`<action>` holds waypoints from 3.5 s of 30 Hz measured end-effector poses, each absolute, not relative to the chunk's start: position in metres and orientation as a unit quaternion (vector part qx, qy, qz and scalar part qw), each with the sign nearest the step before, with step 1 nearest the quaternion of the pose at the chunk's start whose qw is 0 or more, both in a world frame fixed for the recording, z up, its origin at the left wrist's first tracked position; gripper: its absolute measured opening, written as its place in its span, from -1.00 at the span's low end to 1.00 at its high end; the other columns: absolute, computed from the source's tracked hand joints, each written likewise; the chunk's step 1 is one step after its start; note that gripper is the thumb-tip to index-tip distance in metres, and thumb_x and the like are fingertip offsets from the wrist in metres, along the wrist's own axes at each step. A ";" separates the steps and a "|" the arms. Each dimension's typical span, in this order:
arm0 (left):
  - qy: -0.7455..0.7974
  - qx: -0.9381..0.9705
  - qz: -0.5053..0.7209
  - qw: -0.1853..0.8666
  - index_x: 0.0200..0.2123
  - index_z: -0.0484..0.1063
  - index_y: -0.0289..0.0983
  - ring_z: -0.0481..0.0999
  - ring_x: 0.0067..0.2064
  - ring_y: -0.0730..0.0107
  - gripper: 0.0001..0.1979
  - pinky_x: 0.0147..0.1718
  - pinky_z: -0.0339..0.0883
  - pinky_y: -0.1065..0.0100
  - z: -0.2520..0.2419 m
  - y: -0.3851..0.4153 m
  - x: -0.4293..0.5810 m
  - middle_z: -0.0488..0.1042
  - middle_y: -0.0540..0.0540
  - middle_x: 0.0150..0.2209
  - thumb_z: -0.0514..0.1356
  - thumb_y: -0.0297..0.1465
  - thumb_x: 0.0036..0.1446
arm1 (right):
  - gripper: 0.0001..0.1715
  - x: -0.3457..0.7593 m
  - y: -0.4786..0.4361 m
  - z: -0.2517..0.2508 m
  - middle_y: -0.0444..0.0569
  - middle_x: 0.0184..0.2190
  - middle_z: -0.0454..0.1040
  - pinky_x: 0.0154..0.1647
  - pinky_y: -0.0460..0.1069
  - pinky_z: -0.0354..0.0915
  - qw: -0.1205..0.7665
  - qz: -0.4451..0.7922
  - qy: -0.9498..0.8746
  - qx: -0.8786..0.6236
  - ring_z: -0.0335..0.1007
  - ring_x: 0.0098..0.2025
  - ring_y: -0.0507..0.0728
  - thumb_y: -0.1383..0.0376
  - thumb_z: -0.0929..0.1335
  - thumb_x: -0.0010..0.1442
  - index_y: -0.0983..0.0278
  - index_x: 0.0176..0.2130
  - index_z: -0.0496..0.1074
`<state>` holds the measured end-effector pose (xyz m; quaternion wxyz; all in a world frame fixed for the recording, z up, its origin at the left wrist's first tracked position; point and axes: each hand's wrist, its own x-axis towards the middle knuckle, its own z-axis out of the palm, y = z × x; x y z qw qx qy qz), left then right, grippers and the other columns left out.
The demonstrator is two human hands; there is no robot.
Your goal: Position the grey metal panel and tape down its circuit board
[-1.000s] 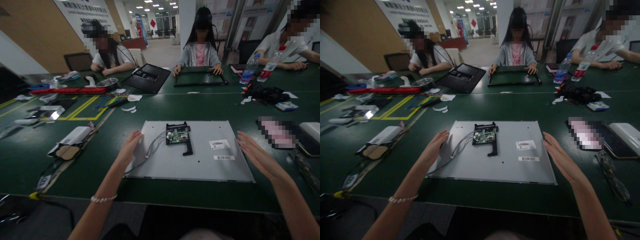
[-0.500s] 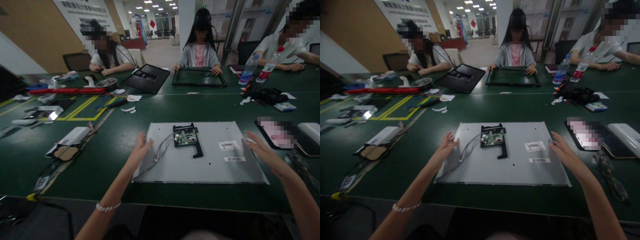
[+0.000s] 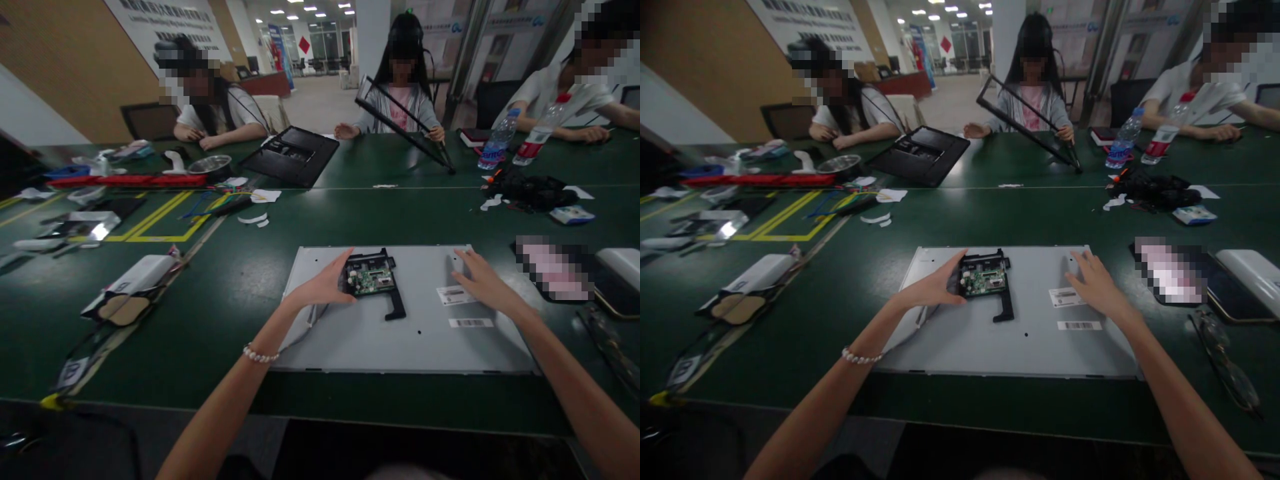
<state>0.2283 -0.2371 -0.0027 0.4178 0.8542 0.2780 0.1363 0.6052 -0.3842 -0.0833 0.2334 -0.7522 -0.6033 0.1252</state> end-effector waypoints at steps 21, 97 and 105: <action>0.277 0.888 0.081 0.359 0.40 -0.25 -0.31 -0.06 0.32 -0.32 0.16 0.23 -0.14 -0.22 -0.009 -0.266 0.248 -0.08 -0.41 0.35 0.35 -0.20 -0.15 | -0.29 0.607 -0.394 -0.102 0.24 0.34 0.02 0.27 0.34 0.02 0.190 0.027 -0.616 -0.764 -0.12 0.36 0.47 0.00 0.13 0.31 0.30 0.30 0.12; 0.611 0.784 0.015 -0.109 0.09 0.29 -0.45 0.26 0.18 0.00 -0.55 0.07 0.16 0.19 0.007 -0.049 0.099 0.29 -0.39 0.16 0.06 -0.28 0.22 | -0.31 0.517 -0.387 -0.061 0.00 0.38 -0.05 0.36 0.30 -0.10 0.335 0.186 -0.731 -0.564 -0.16 0.39 0.25 0.09 0.12 0.37 0.05 0.38 -0.22; 0.634 0.767 -0.027 -0.095 -0.09 0.47 -0.35 0.47 -0.07 0.04 -0.63 -0.15 0.25 0.24 0.006 -0.028 0.101 0.52 -0.32 -0.12 0.00 -0.26 0.27 | -0.33 0.518 -0.379 -0.066 0.01 0.38 -0.05 0.35 0.34 -0.12 0.337 0.204 -0.716 -0.576 -0.14 0.39 0.26 0.11 0.11 0.38 0.02 0.37 -0.23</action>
